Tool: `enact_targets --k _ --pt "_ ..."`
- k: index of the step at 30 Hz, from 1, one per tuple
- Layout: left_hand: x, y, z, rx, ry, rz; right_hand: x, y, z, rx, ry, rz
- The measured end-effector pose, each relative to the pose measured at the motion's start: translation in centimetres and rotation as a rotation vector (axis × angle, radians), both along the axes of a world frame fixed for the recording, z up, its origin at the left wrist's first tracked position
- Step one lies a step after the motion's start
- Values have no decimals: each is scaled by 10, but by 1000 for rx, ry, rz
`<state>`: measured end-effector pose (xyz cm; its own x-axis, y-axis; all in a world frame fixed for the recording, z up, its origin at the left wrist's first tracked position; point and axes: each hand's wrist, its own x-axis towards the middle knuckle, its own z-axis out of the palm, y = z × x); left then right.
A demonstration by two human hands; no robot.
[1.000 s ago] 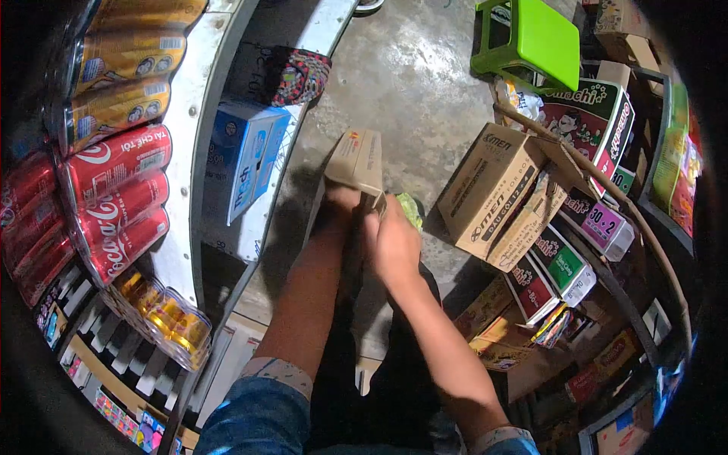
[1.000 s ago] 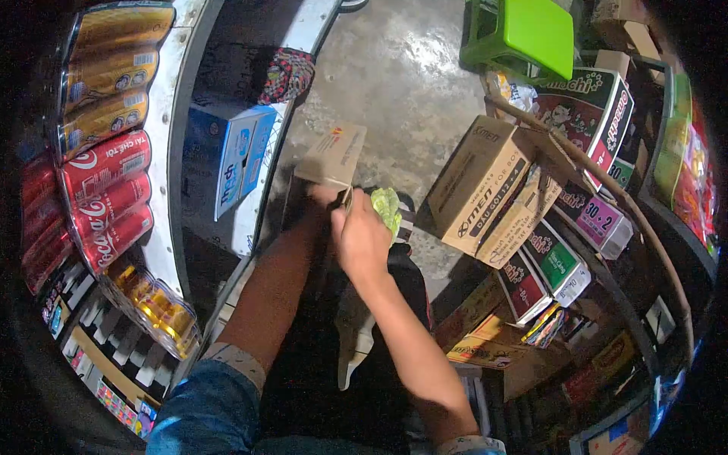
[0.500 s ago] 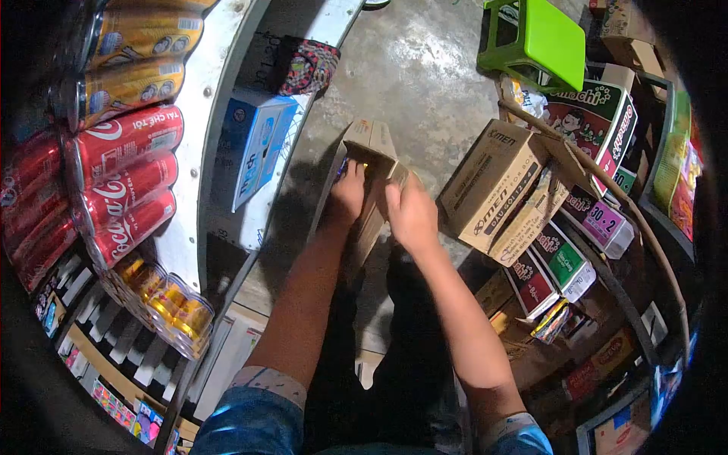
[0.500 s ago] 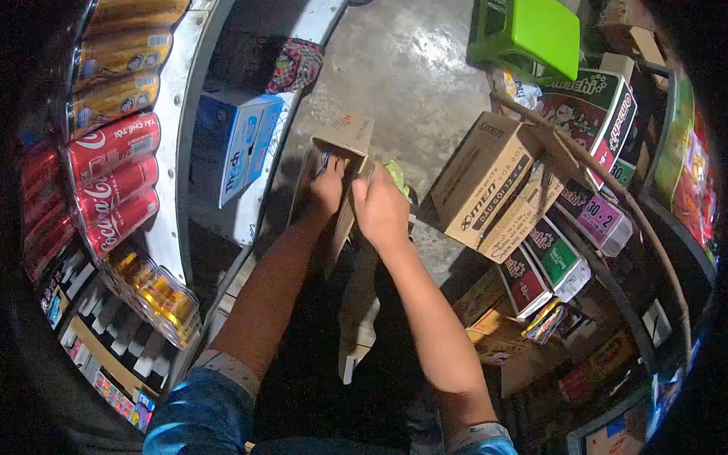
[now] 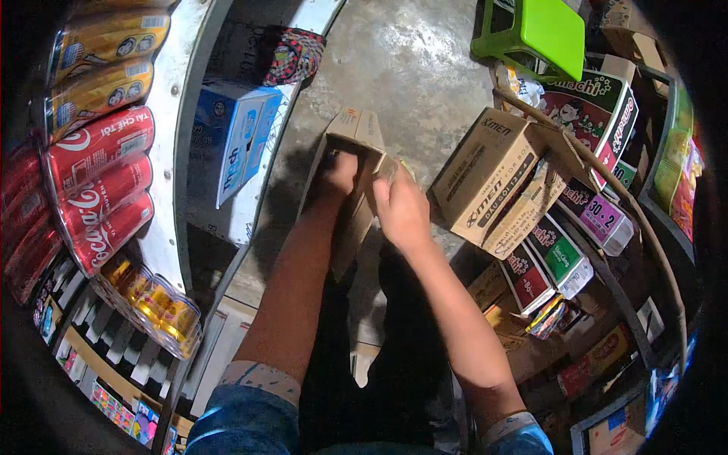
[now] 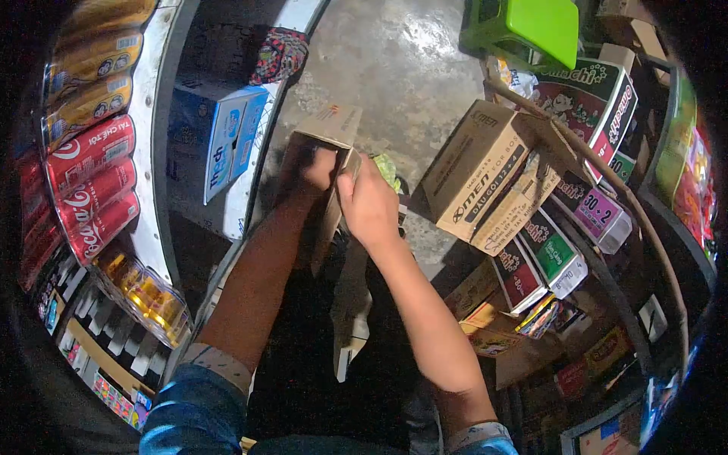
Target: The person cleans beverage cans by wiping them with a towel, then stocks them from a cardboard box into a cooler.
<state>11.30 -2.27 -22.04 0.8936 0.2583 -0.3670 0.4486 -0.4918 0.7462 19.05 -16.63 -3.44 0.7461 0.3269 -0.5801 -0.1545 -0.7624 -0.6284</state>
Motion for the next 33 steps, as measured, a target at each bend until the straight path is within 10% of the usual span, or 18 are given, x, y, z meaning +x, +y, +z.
enact_targets --k 3,6,8,11,30,33 --pt "9 1 18 -135 -114 95 1 0 1 5 24 9" --pt "5 1 14 95 337 134 2 0 2 5 34 18" --pt "16 7 42 7 112 126 2 -1 2 1 39 22" --pt "-12 6 -55 48 -140 131 3 0 2 15 -18 46" --pt "-47 16 -56 105 161 -289 5 7 3 -25 45 34" --pt "-41 9 -44 184 -119 -237 4 7 -1 -26 13 58"
